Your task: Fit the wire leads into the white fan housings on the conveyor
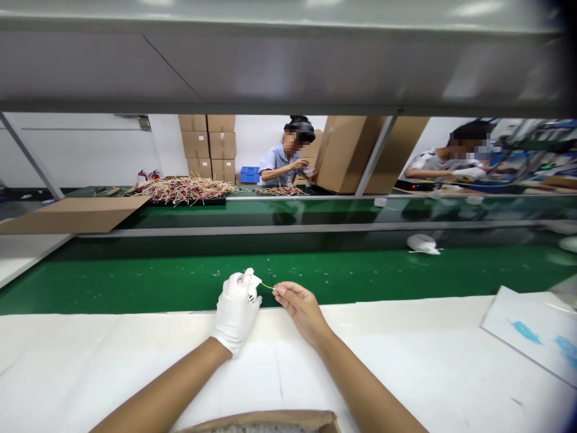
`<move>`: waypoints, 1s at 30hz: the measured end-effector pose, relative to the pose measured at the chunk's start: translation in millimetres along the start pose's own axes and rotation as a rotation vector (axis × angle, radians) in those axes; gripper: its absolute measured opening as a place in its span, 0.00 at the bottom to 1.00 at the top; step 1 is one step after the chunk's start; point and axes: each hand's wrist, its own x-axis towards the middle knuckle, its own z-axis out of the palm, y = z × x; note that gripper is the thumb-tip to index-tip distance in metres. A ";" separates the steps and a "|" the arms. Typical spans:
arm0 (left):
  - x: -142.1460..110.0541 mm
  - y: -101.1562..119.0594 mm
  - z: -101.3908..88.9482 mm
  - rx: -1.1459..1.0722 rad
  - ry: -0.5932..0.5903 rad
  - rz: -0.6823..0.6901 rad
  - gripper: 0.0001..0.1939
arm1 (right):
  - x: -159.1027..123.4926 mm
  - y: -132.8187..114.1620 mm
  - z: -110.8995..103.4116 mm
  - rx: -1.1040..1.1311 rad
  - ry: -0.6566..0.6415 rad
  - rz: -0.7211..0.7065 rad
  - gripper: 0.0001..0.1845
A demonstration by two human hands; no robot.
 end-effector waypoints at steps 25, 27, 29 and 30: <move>-0.2 1.3 2.4 0.149 -0.030 0.006 0.25 | -2.8 16.5 5.9 -0.434 0.080 -0.255 0.09; -1.8 4.0 0.7 0.104 -0.046 0.024 0.23 | -4.3 15.8 6.9 -0.439 0.103 -0.289 0.08; -3.5 7.1 -1.2 0.027 -0.058 0.055 0.20 | -6.6 15.5 8.2 -0.445 0.124 -0.347 0.07; -4.0 8.5 -1.8 -0.024 -0.062 0.078 0.19 | -7.9 15.7 9.1 -0.454 0.136 -0.382 0.07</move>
